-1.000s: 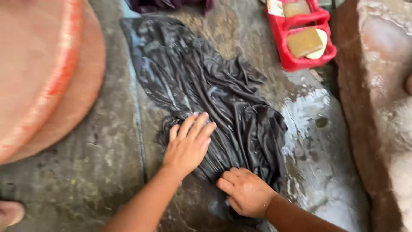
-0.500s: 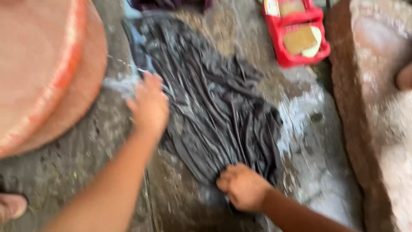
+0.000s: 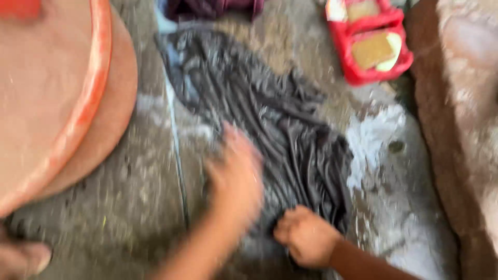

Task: Hand-washing clothes on a stone floor using soap and a scrub brush.

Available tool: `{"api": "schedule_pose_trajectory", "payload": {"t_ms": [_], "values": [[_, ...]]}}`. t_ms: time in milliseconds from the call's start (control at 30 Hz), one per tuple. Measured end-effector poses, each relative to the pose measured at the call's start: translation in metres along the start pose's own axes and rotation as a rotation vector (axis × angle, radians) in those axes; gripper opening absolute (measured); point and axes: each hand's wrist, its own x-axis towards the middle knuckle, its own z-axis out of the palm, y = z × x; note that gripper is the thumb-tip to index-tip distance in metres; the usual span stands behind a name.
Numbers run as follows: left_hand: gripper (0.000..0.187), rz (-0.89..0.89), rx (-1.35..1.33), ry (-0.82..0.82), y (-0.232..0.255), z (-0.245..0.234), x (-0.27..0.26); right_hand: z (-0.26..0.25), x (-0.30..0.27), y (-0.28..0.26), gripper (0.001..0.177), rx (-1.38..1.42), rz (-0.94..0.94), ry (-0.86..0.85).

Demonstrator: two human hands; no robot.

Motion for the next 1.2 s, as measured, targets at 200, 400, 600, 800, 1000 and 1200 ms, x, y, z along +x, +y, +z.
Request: {"api": "schedule_pose_trajectory", "payload": {"t_ms": [200, 400, 600, 800, 1000, 1200], "values": [[0.059, 0.064, -0.462, -0.058, -0.017, 0.061, -0.017, 0.021, -0.001, -0.002, 0.019, -0.007, -0.139, 0.119], [0.058, 0.118, 0.045, -0.053, 0.015, 0.013, 0.003, 0.010, -0.005, 0.001, 0.022, -0.007, -0.054, 0.080], [0.042, 0.152, -0.552, -0.052, -0.004, 0.049, 0.004, 0.028, -0.005, 0.009, 0.024, -0.079, -0.177, 0.173], [0.048, -0.517, -0.396, 0.369, 0.009, 0.111, 0.067, 0.012, -0.002, -0.004, 0.019, -0.082, -0.127, 0.047], [0.051, 0.135, -0.430, -0.046, -0.013, 0.032, 0.091, -0.004, 0.000, -0.009, 0.008, 0.072, -0.025, 0.016], [0.059, -0.330, -0.292, 0.379, -0.038, 0.224, 0.116, -0.009, 0.001, -0.009, 0.002, 0.112, 0.022, -0.091]]}}
